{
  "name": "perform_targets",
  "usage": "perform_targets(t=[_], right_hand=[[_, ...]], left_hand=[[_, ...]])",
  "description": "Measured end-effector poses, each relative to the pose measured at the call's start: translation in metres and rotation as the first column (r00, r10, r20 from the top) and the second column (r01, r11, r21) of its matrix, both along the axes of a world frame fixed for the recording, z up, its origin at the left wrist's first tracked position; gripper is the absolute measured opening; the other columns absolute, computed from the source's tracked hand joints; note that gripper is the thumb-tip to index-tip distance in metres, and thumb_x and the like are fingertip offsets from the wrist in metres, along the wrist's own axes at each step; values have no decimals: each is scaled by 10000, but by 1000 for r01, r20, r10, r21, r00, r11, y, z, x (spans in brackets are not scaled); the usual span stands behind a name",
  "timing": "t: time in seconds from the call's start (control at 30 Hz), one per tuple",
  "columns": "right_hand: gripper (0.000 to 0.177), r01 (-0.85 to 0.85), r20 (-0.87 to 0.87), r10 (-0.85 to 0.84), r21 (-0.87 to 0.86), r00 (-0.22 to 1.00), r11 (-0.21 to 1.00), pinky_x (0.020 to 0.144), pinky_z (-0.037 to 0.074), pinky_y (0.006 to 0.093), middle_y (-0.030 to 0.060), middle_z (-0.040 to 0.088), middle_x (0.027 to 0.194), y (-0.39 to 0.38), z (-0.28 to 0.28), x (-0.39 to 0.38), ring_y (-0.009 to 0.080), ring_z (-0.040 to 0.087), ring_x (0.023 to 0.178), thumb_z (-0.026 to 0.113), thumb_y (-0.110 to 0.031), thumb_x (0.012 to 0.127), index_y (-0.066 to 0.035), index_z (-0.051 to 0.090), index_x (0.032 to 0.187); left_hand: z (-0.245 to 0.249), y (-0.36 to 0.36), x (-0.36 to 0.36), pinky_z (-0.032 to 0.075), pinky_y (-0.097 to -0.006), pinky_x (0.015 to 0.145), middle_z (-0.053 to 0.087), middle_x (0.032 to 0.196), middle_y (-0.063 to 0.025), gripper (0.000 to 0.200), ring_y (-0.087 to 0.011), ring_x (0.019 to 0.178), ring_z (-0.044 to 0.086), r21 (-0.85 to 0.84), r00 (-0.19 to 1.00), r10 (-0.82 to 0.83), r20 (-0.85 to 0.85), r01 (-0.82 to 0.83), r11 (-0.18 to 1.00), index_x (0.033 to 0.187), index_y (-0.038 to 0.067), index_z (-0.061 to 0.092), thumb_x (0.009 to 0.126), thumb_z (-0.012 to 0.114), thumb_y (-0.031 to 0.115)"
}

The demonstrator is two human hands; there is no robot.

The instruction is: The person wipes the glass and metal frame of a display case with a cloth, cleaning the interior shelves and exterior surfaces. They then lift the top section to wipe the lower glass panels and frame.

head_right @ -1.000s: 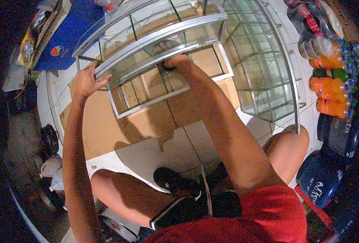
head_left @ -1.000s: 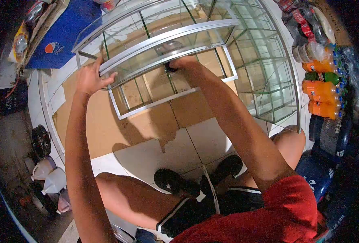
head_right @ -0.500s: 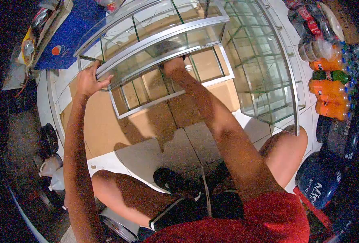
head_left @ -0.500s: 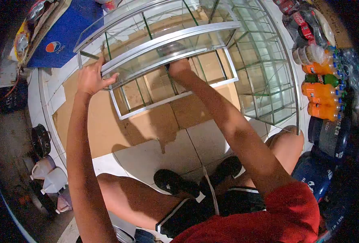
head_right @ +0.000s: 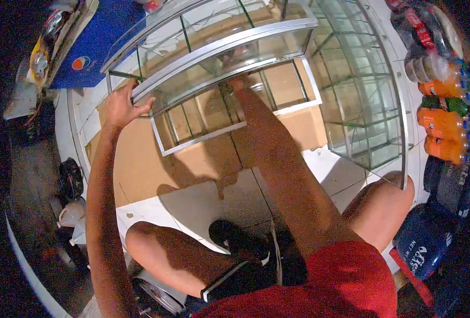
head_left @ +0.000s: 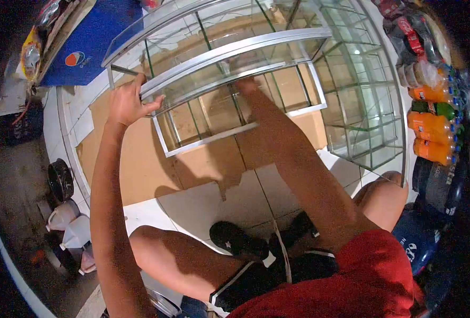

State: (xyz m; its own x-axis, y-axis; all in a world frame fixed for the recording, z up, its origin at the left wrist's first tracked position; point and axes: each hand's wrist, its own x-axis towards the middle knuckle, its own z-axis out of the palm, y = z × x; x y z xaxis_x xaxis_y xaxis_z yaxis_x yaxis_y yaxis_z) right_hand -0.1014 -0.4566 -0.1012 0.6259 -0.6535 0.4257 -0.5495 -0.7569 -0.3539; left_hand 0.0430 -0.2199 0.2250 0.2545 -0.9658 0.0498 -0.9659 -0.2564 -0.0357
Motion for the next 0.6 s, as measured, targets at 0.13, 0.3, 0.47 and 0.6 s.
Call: perform_targets(t=[0.13,0.3,0.47,0.6], right_hand=[[311,-3,174,7,-20,985,1000,710,435,430,106,561,845,3,-2,-2,269,537,830,592,-381,789,-83,591,874],[341,-353,294,231,491,928,797,806,423,400,48,527,1067,-15,48,-13,213,496,991,464,-413,884,-135,515,1076],[404,-295,-51,351,437,935,850,970,356,381,72,500,1235,-4,88,-30,221,459,1150,454,-377,919,-141,465,1246],[417,-572,457,387,393,801,720,1018,340,389,114,499,1267,-9,6,-50,256,464,1187,527,-303,878,-127,487,1254]], left_hand=[[0,-1,-2,503,-410,602,648,741,-146,592,-317,673,638,1,1000,-1,-23,1,1000,1005,68,552,669,674,540],[10,-2,-10,511,-401,622,659,793,-157,596,-323,703,646,-9,1000,-4,-2,4,1000,1014,56,549,671,688,523],[10,-3,-11,513,-402,642,662,828,-164,599,-322,733,649,22,1000,26,-13,-26,999,1018,49,551,675,686,521],[5,-1,-6,511,-408,653,663,836,-164,596,-324,751,648,-15,1000,-9,-24,9,1000,1018,54,553,675,680,524]])
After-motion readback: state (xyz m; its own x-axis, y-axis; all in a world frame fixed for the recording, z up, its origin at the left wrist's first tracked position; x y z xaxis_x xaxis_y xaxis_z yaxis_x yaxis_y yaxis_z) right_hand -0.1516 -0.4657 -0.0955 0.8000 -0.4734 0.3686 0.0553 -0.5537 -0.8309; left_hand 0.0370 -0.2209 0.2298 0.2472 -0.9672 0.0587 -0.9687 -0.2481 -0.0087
